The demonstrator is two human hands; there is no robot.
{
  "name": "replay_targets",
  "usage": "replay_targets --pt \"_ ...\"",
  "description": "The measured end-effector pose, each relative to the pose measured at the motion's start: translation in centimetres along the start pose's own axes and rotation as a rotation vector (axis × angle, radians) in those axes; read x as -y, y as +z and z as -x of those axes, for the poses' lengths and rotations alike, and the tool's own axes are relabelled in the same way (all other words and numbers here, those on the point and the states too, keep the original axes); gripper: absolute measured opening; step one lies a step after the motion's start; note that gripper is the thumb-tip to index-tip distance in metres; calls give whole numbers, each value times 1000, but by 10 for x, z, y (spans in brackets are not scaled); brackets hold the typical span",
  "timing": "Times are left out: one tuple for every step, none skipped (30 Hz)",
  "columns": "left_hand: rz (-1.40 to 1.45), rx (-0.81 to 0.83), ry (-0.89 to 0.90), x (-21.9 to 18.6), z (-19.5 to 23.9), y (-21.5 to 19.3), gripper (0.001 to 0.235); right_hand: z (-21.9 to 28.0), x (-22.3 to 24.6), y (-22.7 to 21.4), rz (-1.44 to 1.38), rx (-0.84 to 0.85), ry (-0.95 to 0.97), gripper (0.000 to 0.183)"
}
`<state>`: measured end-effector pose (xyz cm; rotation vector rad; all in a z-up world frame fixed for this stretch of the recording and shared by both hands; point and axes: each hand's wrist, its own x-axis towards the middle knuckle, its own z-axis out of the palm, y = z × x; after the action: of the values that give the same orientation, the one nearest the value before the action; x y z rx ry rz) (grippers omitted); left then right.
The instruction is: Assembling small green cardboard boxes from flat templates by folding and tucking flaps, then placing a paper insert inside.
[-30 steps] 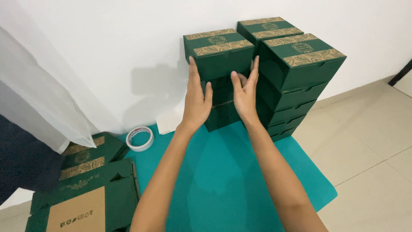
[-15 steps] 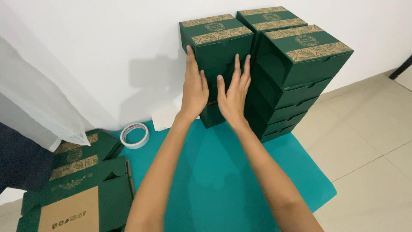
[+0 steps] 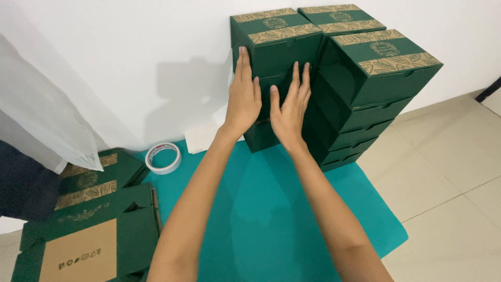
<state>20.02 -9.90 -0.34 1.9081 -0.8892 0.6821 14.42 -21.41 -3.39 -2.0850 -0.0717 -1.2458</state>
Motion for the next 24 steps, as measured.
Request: replay_targets --pt "-2 -1 -2 2 1 -2 59 1 0 0 -2 3 0 59" --pt "5 3 -8 4 1 -3 61 1 1 -1 -1 11 1 59" --pt "11 7 -13 5 1 -5 62 1 2 -1 1 19 3 58" --pt "8 2 -16 4 2 -10 62 1 5 -4 -3 22 -1 58" --pt "-23 -6 -7 4 4 -16 61 2 8 -6 -2 18 -9 58" --pt "-55 -15 -4 4 8 -22 61 4 11 -7 -3 20 -17 57" --pt "-60 -21 -13 1 15 -31 61 9 16 -13 -9 30 -20 57" --pt "-89 -28 3 -2 23 -41 60 14 22 -19 -3 29 -82 54" --pt "-118 -34 19 -4 32 -53 59 20 29 -23 3 28 -143 51" --pt "-140 -51 -12 -10 44 -66 59 27 33 -32 -24 60 -151 51" --pt "-172 -69 38 -17 56 -79 54 35 37 -41 4 98 -203 49" --pt "-232 -84 67 -22 75 -97 50 45 41 -42 0 152 -255 48" --pt "-283 -98 14 -34 92 -115 50 61 45 -54 -58 200 -261 48" --pt "-273 -45 29 -48 110 -139 41 72 55 -67 -15 322 -299 47" --pt "-260 8 43 -64 127 -162 34 81 64 -80 28 441 -346 45" --pt "-307 -8 -12 -70 151 -185 34 103 66 -87 -29 485 -362 45" --pt "-292 64 -8 -79 174 -204 31 122 65 -97 43 598 -360 46" --pt "-266 139 12 -88 187 -221 28 135 61 -108 131 693 -360 47" --pt "-301 126 -28 -92 209 -241 28 152 59 -110 88 721 -381 47" --pt "-298 206 -62 -96 230 -257 27 170 55 -117 153 837 -349 48" --pt "-292 285 -97 -101 250 -271 27 187 50 -124 223 951 -319 49" --pt "-298 281 -111 -100 271 -286 27 201 49 -128 213 961 -326 49" --pt "-339 385 -181 -99 290 -299 25 214 46 -131 178 993 -326 49" --pt "-376 493 -243 -96 307 -310 24 227 42 -135 147 1017 -323 49"
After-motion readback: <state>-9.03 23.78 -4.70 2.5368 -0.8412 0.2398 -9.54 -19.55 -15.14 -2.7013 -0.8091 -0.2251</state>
